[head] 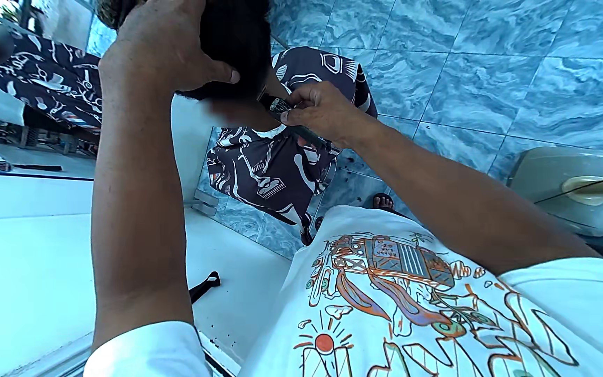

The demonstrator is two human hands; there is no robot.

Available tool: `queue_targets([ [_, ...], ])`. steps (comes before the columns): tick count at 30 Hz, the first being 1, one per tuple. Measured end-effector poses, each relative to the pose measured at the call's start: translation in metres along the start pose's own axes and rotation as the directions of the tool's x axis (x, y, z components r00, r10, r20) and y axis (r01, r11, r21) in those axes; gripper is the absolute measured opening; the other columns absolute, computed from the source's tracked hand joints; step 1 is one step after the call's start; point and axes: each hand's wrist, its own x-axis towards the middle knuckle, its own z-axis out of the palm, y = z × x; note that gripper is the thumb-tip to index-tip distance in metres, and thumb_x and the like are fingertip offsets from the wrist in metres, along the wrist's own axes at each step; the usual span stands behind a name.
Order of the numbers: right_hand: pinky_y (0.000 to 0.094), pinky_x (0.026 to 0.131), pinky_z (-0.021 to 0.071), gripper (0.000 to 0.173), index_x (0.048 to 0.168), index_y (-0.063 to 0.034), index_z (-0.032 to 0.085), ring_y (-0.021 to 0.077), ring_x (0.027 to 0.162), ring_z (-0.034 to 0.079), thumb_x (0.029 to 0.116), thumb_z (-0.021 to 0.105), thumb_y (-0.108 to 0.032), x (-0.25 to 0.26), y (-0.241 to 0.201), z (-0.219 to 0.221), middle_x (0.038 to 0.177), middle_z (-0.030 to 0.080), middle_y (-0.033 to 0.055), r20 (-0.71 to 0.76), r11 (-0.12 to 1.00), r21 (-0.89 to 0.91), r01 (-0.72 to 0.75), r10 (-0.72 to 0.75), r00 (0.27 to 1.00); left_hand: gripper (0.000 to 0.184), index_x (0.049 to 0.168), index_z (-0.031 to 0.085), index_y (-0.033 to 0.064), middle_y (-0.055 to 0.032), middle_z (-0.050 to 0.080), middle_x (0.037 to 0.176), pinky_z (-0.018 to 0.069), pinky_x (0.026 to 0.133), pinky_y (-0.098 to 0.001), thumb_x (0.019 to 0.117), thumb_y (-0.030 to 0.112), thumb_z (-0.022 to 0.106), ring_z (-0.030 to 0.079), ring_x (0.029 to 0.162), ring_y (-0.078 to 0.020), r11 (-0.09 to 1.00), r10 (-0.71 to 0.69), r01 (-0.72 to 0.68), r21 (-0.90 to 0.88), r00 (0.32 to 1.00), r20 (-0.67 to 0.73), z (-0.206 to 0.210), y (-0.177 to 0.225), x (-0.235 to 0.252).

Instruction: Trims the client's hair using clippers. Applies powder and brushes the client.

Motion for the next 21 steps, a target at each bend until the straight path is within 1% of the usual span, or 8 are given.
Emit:
queue_targets([
  [4, 0.0336, 0.052, 0.0607, 0.031, 0.121, -0.0019, 0.064, 0.0206, 0.062, 0.069, 0.0972, 0.072, -0.019, -0.0009, -0.0013, 0.0018, 0.099, 0.071, 0.0145, -0.012, 0.999, -0.009, -0.045, 0.045, 0.999, 0.080, 0.145, 0.051, 0.0136, -0.0249, 0.060, 0.136, 0.0373, 0.104, -0.0755, 0.0809, 0.050, 0.082, 0.055, 0.129, -0.0478, 1.000, 0.000, 0.000, 0.002, 1.000, -0.003, 0.0003, 0.0001, -0.0005],
  [8, 0.0315, 0.050, 0.0596, 0.030, 0.122, -0.0014, 0.063, 0.0194, 0.061, 0.069, 0.0981, 0.070, -0.017, -0.0015, -0.0004, 0.0011, 0.095, 0.071, 0.0132, 0.002, 0.999, 0.028, 0.025, -0.025, 1.000, 0.082, 0.147, 0.048, 0.0134, -0.0259, 0.060, 0.136, 0.0375, 0.102, -0.0769, 0.0817, 0.053, 0.080, 0.056, 0.127, -0.0491, 1.000, -0.002, 0.002, 0.019, 1.000, 0.008, 0.0007, -0.0008, 0.0007],
  [11, 0.0325, 0.051, 0.0602, 0.030, 0.122, -0.0019, 0.063, 0.0199, 0.062, 0.069, 0.0982, 0.071, -0.019, -0.0009, 0.0012, 0.0017, 0.097, 0.071, 0.0140, -0.010, 1.000, 0.002, -0.010, 0.010, 1.000, 0.084, 0.147, 0.048, 0.0135, -0.0260, 0.059, 0.137, 0.0369, 0.102, -0.0770, 0.0815, 0.054, 0.079, 0.055, 0.128, -0.0494, 1.000, -0.010, 0.010, 0.027, 1.000, 0.016, 0.0015, -0.0024, 0.0013],
  [14, 0.0328, 0.053, 0.0614, 0.030, 0.123, -0.0006, 0.062, 0.0204, 0.064, 0.070, 0.0985, 0.070, -0.016, -0.0006, 0.0037, 0.0020, 0.097, 0.070, 0.0138, 0.004, 0.995, 0.092, 0.041, -0.042, 0.999, 0.082, 0.147, 0.048, 0.0152, -0.0248, 0.059, 0.137, 0.0379, 0.102, -0.0764, 0.0822, 0.053, 0.080, 0.055, 0.128, -0.0486, 1.000, -0.001, 0.001, 0.013, 1.000, 0.015, 0.0015, -0.0027, 0.0018],
  [15, 0.0322, 0.053, 0.0610, 0.030, 0.123, -0.0003, 0.062, 0.0202, 0.064, 0.070, 0.0982, 0.070, -0.015, -0.0009, 0.0044, 0.0021, 0.096, 0.071, 0.0138, 0.010, 0.993, 0.103, 0.058, -0.059, 0.998, 0.082, 0.148, 0.047, 0.0153, -0.0248, 0.058, 0.139, 0.0381, 0.102, -0.0762, 0.0823, 0.052, 0.080, 0.054, 0.129, -0.0487, 1.000, 0.002, -0.003, 0.009, 1.000, 0.015, 0.0013, -0.0028, 0.0019],
  [17, 0.0313, 0.050, 0.0595, 0.030, 0.123, -0.0015, 0.063, 0.0198, 0.062, 0.069, 0.0974, 0.071, -0.016, -0.0017, 0.0036, 0.0036, 0.097, 0.071, 0.0136, -0.009, 0.998, 0.060, 0.023, -0.022, 1.000, 0.086, 0.151, 0.044, 0.0155, -0.0248, 0.056, 0.142, 0.0381, 0.103, -0.0753, 0.0823, 0.052, 0.080, 0.053, 0.131, -0.0489, 1.000, -0.006, 0.005, 0.017, 1.000, 0.023, 0.0006, -0.0027, 0.0016],
  [19, 0.0323, 0.053, 0.0608, 0.032, 0.124, -0.0021, 0.063, 0.0204, 0.065, 0.070, 0.0972, 0.072, -0.017, -0.0015, 0.0031, 0.0040, 0.101, 0.070, 0.0142, -0.031, 0.999, 0.046, 0.000, 0.001, 1.000, 0.089, 0.153, 0.042, 0.0151, -0.0257, 0.053, 0.145, 0.0384, 0.103, -0.0752, 0.0817, 0.053, 0.080, 0.052, 0.132, -0.0497, 0.999, -0.024, 0.023, 0.024, 0.999, 0.026, 0.0001, -0.0019, 0.0022],
  [21, 0.0333, 0.056, 0.0622, 0.032, 0.125, -0.0014, 0.062, 0.0211, 0.068, 0.071, 0.0977, 0.070, -0.015, -0.0010, 0.0054, 0.0037, 0.101, 0.070, 0.0141, -0.011, 0.994, 0.096, 0.044, -0.043, 0.999, 0.092, 0.155, 0.040, 0.0153, -0.0285, 0.049, 0.148, 0.0388, 0.101, -0.0763, 0.0811, 0.053, 0.081, 0.051, 0.130, -0.0522, 0.999, -0.041, 0.041, 0.021, 0.999, 0.032, 0.0001, -0.0015, 0.0029],
])
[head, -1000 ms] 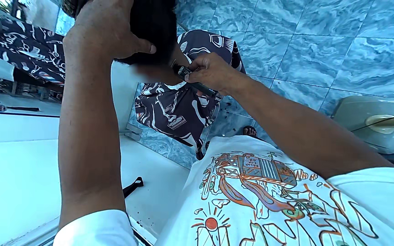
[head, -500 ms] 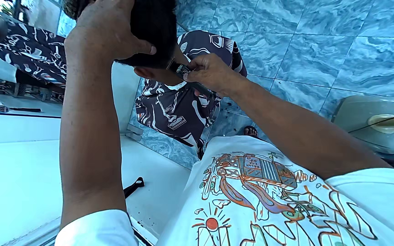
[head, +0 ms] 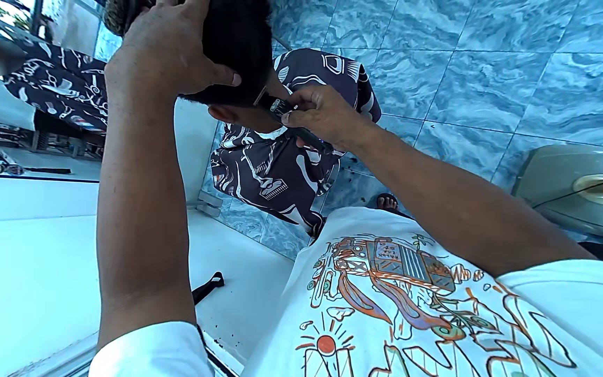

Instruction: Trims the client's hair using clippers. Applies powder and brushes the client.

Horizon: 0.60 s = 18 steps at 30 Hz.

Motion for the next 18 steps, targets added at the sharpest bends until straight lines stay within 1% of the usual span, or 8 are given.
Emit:
queue_targets([
  [1, 0.0332, 0.055, 0.0620, 0.031, 0.124, -0.0009, 0.062, 0.0212, 0.068, 0.071, 0.0976, 0.070, -0.015, 0.0000, 0.0008, -0.0003, 0.100, 0.071, 0.0141, 0.014, 1.000, 0.011, 0.021, -0.021, 1.000, 0.093, 0.155, 0.039, 0.0163, -0.0285, 0.047, 0.149, 0.0390, 0.100, -0.0767, 0.0811, 0.053, 0.081, 0.051, 0.130, -0.0527, 1.000, -0.001, 0.001, 0.000, 1.000, 0.003, -0.0002, 0.0000, 0.0001],
  [5, 0.0338, 0.053, 0.0611, 0.032, 0.123, -0.0009, 0.063, 0.0216, 0.064, 0.070, 0.0975, 0.071, -0.018, -0.0003, -0.0029, 0.0013, 0.098, 0.070, 0.0149, -0.008, 0.998, -0.048, -0.045, 0.044, 0.999, 0.091, 0.154, 0.041, 0.0164, -0.0278, 0.047, 0.149, 0.0381, 0.101, -0.0765, 0.0808, 0.052, 0.082, 0.052, 0.129, -0.0518, 1.000, 0.011, -0.011, 0.004, 1.000, -0.003, -0.0006, -0.0001, -0.0004],
  [8, 0.0330, 0.051, 0.0608, 0.031, 0.123, -0.0013, 0.063, 0.0210, 0.063, 0.070, 0.0977, 0.071, -0.018, 0.0010, -0.0024, 0.0009, 0.096, 0.070, 0.0143, 0.004, 0.999, -0.027, -0.021, 0.021, 1.000, 0.093, 0.155, 0.040, 0.0171, -0.0285, 0.044, 0.151, 0.0391, 0.100, -0.0769, 0.0804, 0.053, 0.082, 0.053, 0.129, -0.0525, 1.000, -0.008, 0.008, 0.003, 1.000, 0.001, -0.0010, 0.0015, -0.0001],
  [9, 0.0333, 0.051, 0.0605, 0.031, 0.122, -0.0012, 0.063, 0.0214, 0.062, 0.069, 0.0975, 0.071, -0.018, 0.0007, -0.0026, 0.0012, 0.097, 0.070, 0.0146, 0.001, 0.999, -0.035, -0.036, 0.037, 0.999, 0.093, 0.156, 0.039, 0.0178, -0.0284, 0.044, 0.152, 0.0394, 0.100, -0.0767, 0.0806, 0.053, 0.082, 0.052, 0.128, -0.0527, 1.000, -0.015, 0.014, 0.004, 1.000, 0.004, -0.0012, 0.0016, -0.0004],
  [11, 0.0346, 0.050, 0.0604, 0.032, 0.123, -0.0015, 0.063, 0.0220, 0.062, 0.069, 0.0971, 0.072, -0.018, 0.0003, -0.0020, 0.0014, 0.098, 0.071, 0.0150, -0.010, 0.997, -0.044, -0.065, 0.065, 0.998, 0.094, 0.157, 0.038, 0.0189, -0.0289, 0.043, 0.152, 0.0397, 0.099, -0.0765, 0.0807, 0.053, 0.082, 0.052, 0.129, -0.0535, 1.000, -0.024, 0.024, 0.002, 1.000, 0.011, -0.0018, 0.0022, -0.0011],
  [15, 0.0327, 0.050, 0.0601, 0.031, 0.123, -0.0014, 0.063, 0.0208, 0.063, 0.070, 0.0977, 0.070, -0.017, 0.0005, -0.0015, 0.0016, 0.095, 0.071, 0.0135, 0.011, 1.000, 0.003, -0.005, 0.005, 1.000, 0.095, 0.157, 0.037, 0.0202, -0.0295, 0.040, 0.154, 0.0405, 0.097, -0.0775, 0.0806, 0.053, 0.082, 0.052, 0.127, -0.0546, 1.000, -0.027, 0.027, -0.004, 1.000, 0.014, -0.0017, 0.0017, 0.0002],
  [18, 0.0337, 0.051, 0.0605, 0.030, 0.121, -0.0015, 0.063, 0.0212, 0.062, 0.069, 0.0968, 0.072, -0.017, 0.0002, -0.0022, 0.0029, 0.097, 0.070, 0.0141, -0.018, 0.998, -0.032, -0.049, 0.048, 0.999, 0.096, 0.158, 0.036, 0.0212, -0.0304, 0.038, 0.155, 0.0407, 0.096, -0.0782, 0.0798, 0.052, 0.083, 0.053, 0.126, -0.0554, 1.000, -0.027, 0.027, -0.005, 1.000, 0.009, -0.0015, 0.0010, 0.0009],
])
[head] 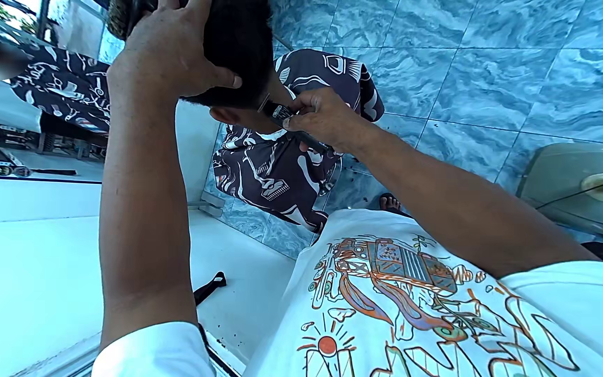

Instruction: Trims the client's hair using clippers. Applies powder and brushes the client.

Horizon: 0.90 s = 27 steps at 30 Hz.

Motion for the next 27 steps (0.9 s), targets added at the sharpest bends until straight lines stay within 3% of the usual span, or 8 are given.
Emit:
queue_targets([
  [4, 0.0321, 0.051, 0.0606, 0.030, 0.122, -0.0009, 0.062, 0.0208, 0.065, 0.070, 0.0975, 0.070, -0.015, -0.0004, 0.0024, -0.0003, 0.097, 0.071, 0.0136, 0.024, 0.995, 0.065, 0.078, -0.079, 0.997, 0.097, 0.158, 0.035, 0.0218, -0.0314, 0.036, 0.155, 0.0410, 0.096, -0.0781, 0.0794, 0.052, 0.083, 0.053, 0.125, -0.0555, 1.000, 0.001, -0.001, 0.001, 1.000, 0.003, -0.0004, 0.0000, 0.0003],
  [7, 0.0327, 0.050, 0.0604, 0.030, 0.122, -0.0017, 0.063, 0.0210, 0.063, 0.069, 0.0970, 0.072, -0.016, 0.0002, 0.0031, 0.0010, 0.097, 0.070, 0.0140, -0.005, 0.999, 0.036, 0.017, -0.017, 1.000, 0.096, 0.158, 0.036, 0.0214, -0.0308, 0.037, 0.155, 0.0411, 0.096, -0.0776, 0.0795, 0.053, 0.083, 0.053, 0.126, -0.0552, 1.000, 0.006, -0.006, 0.006, 1.000, 0.001, -0.0002, -0.0005, 0.0005],
  [11, 0.0332, 0.053, 0.0612, 0.030, 0.123, 0.0000, 0.062, 0.0214, 0.065, 0.070, 0.0971, 0.070, -0.014, 0.0006, 0.0051, 0.0006, 0.097, 0.070, 0.0142, 0.026, 0.990, 0.102, 0.099, -0.103, 0.994, 0.097, 0.158, 0.036, 0.0209, -0.0313, 0.037, 0.155, 0.0409, 0.097, -0.0771, 0.0794, 0.052, 0.083, 0.052, 0.127, -0.0551, 1.000, 0.015, -0.015, 0.000, 1.000, -0.002, -0.0004, -0.0014, 0.0016],
  [14, 0.0334, 0.052, 0.0613, 0.031, 0.123, -0.0014, 0.062, 0.0214, 0.064, 0.070, 0.0970, 0.071, -0.015, 0.0008, 0.0051, 0.0014, 0.098, 0.070, 0.0140, 0.001, 0.997, 0.054, 0.049, -0.050, 0.999, 0.097, 0.158, 0.035, 0.0216, -0.0309, 0.036, 0.156, 0.0409, 0.096, -0.0778, 0.0793, 0.054, 0.082, 0.053, 0.126, -0.0552, 1.000, 0.010, -0.010, 0.017, 1.000, 0.001, -0.0001, -0.0013, 0.0015],
  [18, 0.0342, 0.054, 0.0617, 0.030, 0.124, -0.0011, 0.061, 0.0223, 0.068, 0.071, 0.0981, 0.069, -0.015, 0.0004, 0.0056, 0.0011, 0.099, 0.070, 0.0137, 0.029, 0.985, 0.128, 0.116, -0.121, 0.992, 0.100, 0.160, 0.033, 0.0228, -0.0312, 0.033, 0.158, 0.0417, 0.096, -0.0775, 0.0796, 0.055, 0.082, 0.053, 0.125, -0.0562, 1.000, 0.000, 0.000, 0.022, 1.000, 0.006, -0.0004, -0.0008, 0.0020],
  [22, 0.0335, 0.051, 0.0608, 0.030, 0.123, -0.0011, 0.062, 0.0217, 0.064, 0.070, 0.0975, 0.070, -0.015, 0.0007, 0.0059, 0.0019, 0.096, 0.070, 0.0144, 0.000, 0.994, 0.088, 0.067, -0.067, 0.998, 0.101, 0.160, 0.032, 0.0220, -0.0317, 0.033, 0.158, 0.0418, 0.096, -0.0771, 0.0793, 0.055, 0.082, 0.053, 0.125, -0.0561, 1.000, 0.001, -0.002, 0.018, 1.000, 0.007, -0.0008, -0.0007, 0.0011],
  [27, 0.0333, 0.050, 0.0601, 0.030, 0.123, -0.0015, 0.062, 0.0220, 0.065, 0.070, 0.0968, 0.070, -0.014, -0.0002, 0.0066, 0.0014, 0.098, 0.070, 0.0141, 0.027, 0.983, 0.138, 0.117, -0.122, 0.992, 0.100, 0.160, 0.032, 0.0215, -0.0326, 0.032, 0.157, 0.0416, 0.096, -0.0773, 0.0794, 0.056, 0.082, 0.053, 0.124, -0.0566, 1.000, 0.004, -0.005, 0.022, 1.000, 0.009, -0.0011, -0.0010, 0.0007],
])
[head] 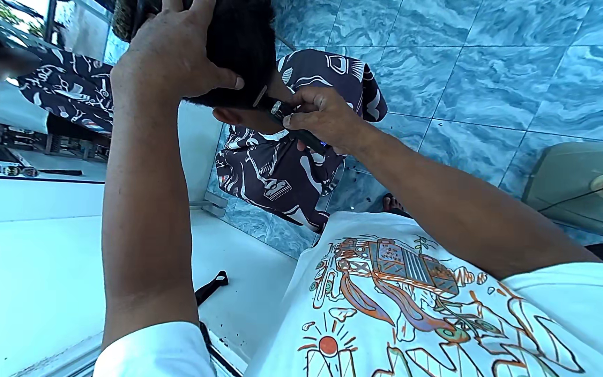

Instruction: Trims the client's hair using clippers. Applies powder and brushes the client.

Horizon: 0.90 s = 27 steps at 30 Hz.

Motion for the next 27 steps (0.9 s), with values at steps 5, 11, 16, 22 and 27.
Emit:
queue_targets([
  [5, 0.0343, 0.051, 0.0603, 0.031, 0.125, -0.0023, 0.062, 0.0228, 0.066, 0.070, 0.0981, 0.069, -0.016, 0.000, -0.002, -0.001, 0.100, 0.070, 0.0142, -0.004, 1.000, 0.024, -0.008, 0.008, 1.000, 0.099, 0.159, 0.033, 0.0232, -0.0319, 0.033, 0.157, 0.0416, 0.096, -0.0773, 0.0797, 0.056, 0.082, 0.053, 0.124, -0.0560, 1.000, -0.009, 0.009, 0.007, 1.000, 0.002, 0.000, 0.001, 0.000],
  [11, 0.0341, 0.051, 0.0608, 0.031, 0.124, -0.0009, 0.062, 0.0225, 0.065, 0.070, 0.0969, 0.070, -0.015, 0.000, -0.004, 0.000, 0.099, 0.070, 0.0146, -0.016, 1.000, 0.020, -0.013, 0.013, 1.000, 0.098, 0.160, 0.033, 0.0224, -0.0318, 0.033, 0.158, 0.0410, 0.097, -0.0770, 0.0803, 0.055, 0.081, 0.053, 0.125, -0.0559, 1.000, -0.001, 0.001, 0.002, 1.000, 0.003, -0.001, 0.001, 0.000],
  [16, 0.0340, 0.049, 0.0598, 0.030, 0.122, -0.0015, 0.063, 0.0228, 0.063, 0.070, 0.0962, 0.072, -0.015, 0.001, -0.005, 0.002, 0.096, 0.070, 0.0143, -0.030, 0.999, -0.016, -0.044, 0.044, 0.999, 0.098, 0.159, 0.034, 0.0226, -0.0314, 0.033, 0.157, 0.0411, 0.096, -0.0776, 0.0798, 0.057, 0.081, 0.053, 0.125, -0.0559, 1.000, 0.004, -0.004, -0.002, 1.000, 0.006, -0.001, 0.000, 0.000],
  [22, 0.0335, 0.050, 0.0600, 0.028, 0.120, -0.0008, 0.063, 0.0221, 0.063, 0.069, 0.0963, 0.071, -0.013, -0.001, -0.006, 0.002, 0.095, 0.070, 0.0141, -0.017, 1.000, 0.006, -0.023, 0.023, 1.000, 0.101, 0.160, 0.032, 0.0215, -0.0317, 0.031, 0.159, 0.0401, 0.098, -0.0780, 0.0802, 0.057, 0.081, 0.052, 0.127, -0.0568, 1.000, 0.000, 0.000, 0.003, 1.000, 0.011, -0.002, 0.001, 0.001],
  [27, 0.0345, 0.051, 0.0606, 0.031, 0.125, -0.0025, 0.063, 0.0224, 0.068, 0.071, 0.0980, 0.070, -0.016, -0.002, -0.011, 0.000, 0.101, 0.071, 0.0135, 0.034, 0.999, -0.021, -0.026, 0.027, 0.999, 0.110, 0.165, 0.023, 0.0222, -0.0319, 0.023, 0.164, 0.0403, 0.098, -0.0785, 0.0782, 0.056, 0.082, 0.049, 0.131, -0.0581, 1.000, 0.020, -0.020, -0.014, 1.000, 0.001, 0.001, -0.005, 0.001],
])
